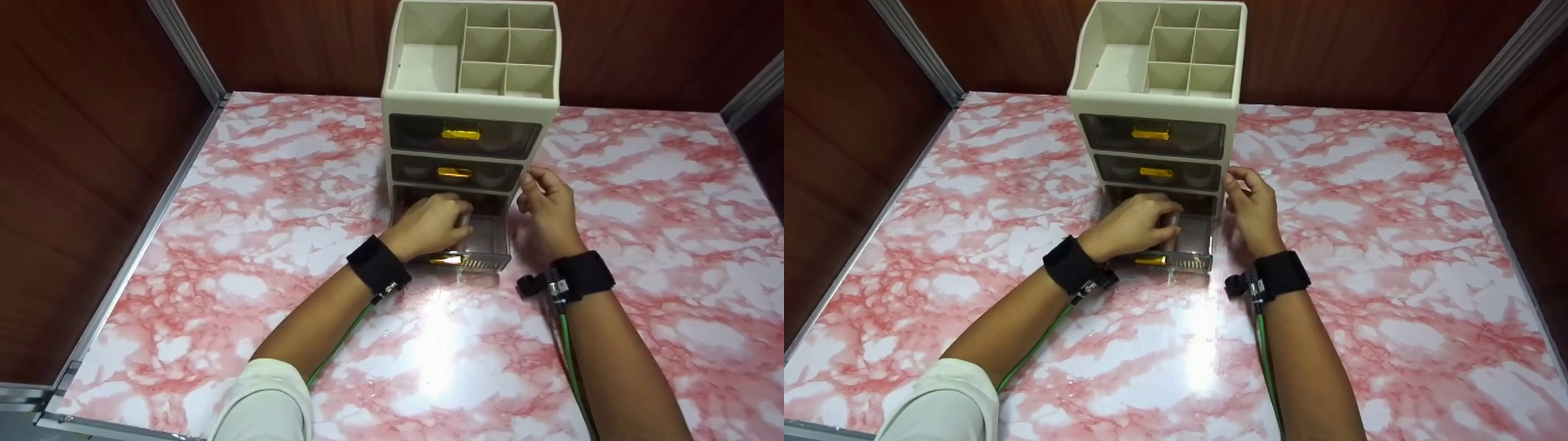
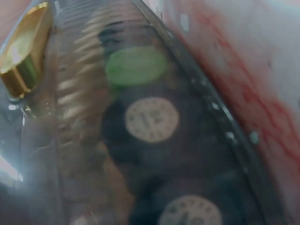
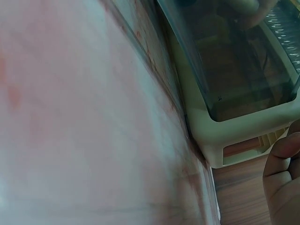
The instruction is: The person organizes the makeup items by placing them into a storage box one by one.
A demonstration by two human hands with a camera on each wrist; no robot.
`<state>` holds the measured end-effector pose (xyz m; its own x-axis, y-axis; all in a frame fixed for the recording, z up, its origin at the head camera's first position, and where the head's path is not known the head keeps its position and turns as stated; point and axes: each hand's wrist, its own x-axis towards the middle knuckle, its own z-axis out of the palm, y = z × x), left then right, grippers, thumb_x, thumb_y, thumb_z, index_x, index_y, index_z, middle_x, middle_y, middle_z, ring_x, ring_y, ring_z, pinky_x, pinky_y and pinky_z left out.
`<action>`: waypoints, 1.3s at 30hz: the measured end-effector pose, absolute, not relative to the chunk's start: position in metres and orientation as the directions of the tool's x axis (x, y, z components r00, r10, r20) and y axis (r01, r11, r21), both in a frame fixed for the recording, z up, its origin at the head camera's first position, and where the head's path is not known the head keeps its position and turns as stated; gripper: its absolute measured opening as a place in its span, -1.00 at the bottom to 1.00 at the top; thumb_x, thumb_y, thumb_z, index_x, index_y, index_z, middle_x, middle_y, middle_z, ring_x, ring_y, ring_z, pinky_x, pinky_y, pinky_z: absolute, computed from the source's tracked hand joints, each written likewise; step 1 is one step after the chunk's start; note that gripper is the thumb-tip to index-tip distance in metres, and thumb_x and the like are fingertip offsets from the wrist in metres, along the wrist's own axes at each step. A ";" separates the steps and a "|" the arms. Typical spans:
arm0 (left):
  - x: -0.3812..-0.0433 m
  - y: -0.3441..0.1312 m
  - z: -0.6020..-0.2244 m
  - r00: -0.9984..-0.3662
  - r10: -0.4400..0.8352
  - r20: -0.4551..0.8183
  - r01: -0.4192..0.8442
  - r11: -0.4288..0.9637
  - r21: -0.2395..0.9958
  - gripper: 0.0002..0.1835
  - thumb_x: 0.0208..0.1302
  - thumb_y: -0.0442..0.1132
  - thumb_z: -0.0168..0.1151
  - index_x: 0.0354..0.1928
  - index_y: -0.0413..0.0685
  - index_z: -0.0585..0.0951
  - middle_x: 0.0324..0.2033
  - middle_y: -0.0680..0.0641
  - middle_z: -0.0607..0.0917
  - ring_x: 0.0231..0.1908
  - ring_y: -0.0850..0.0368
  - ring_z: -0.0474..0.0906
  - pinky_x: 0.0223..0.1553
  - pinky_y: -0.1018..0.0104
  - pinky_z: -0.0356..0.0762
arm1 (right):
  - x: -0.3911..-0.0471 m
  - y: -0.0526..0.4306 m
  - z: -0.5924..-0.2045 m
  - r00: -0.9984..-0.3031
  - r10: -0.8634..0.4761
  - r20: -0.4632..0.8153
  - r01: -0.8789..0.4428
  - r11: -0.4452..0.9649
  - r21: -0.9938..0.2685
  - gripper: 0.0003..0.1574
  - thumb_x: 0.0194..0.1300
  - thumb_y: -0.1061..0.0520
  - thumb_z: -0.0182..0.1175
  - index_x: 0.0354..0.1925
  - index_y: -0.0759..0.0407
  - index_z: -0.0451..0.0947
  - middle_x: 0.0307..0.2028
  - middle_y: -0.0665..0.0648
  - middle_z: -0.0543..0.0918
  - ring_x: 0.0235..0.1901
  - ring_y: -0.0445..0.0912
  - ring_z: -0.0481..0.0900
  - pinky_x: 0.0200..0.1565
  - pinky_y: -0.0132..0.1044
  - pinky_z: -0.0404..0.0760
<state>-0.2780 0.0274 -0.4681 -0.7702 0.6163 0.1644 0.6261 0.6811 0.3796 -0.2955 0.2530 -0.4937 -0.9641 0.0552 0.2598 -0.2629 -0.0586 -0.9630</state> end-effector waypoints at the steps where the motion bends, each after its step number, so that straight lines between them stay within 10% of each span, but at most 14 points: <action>1: -0.278 0.027 -0.468 -0.775 0.611 0.161 0.623 0.696 0.356 -0.83 0.28 -0.08 0.26 -0.31 -0.02 0.62 -0.38 0.06 0.52 -0.35 0.18 0.48 -0.36 0.33 0.48 | -0.296 0.253 -0.493 -0.965 0.054 0.257 -0.260 -0.067 -0.963 -0.70 0.38 0.06 0.19 -0.10 0.29 0.59 -0.25 0.16 0.55 -0.54 -0.12 0.42 -0.46 -0.39 0.40; 10: -0.284 0.028 -0.463 -0.769 0.620 0.156 0.636 0.718 0.282 -0.75 0.30 -0.03 0.26 -0.18 -0.07 0.66 -0.27 0.01 0.62 -0.16 0.07 0.55 -0.13 0.23 0.52 | -0.301 0.254 -0.487 -0.951 0.070 0.302 -0.305 -0.038 -0.952 -0.73 0.39 0.07 0.18 -0.11 0.27 0.59 -0.17 0.15 0.58 -0.56 -0.12 0.43 -0.46 -0.40 0.41; 39: -0.279 0.025 -0.472 -0.808 0.588 0.039 0.571 0.763 0.303 -0.73 0.24 0.04 0.30 -0.21 0.00 0.68 -0.49 0.12 0.57 -0.43 0.19 0.50 -0.41 0.28 0.47 | -0.296 0.253 -0.496 -0.956 0.079 0.282 -0.283 0.006 -0.959 -0.70 0.41 0.05 0.17 -0.07 0.26 0.59 -0.16 0.13 0.58 -0.56 -0.18 0.44 -0.51 -0.43 0.40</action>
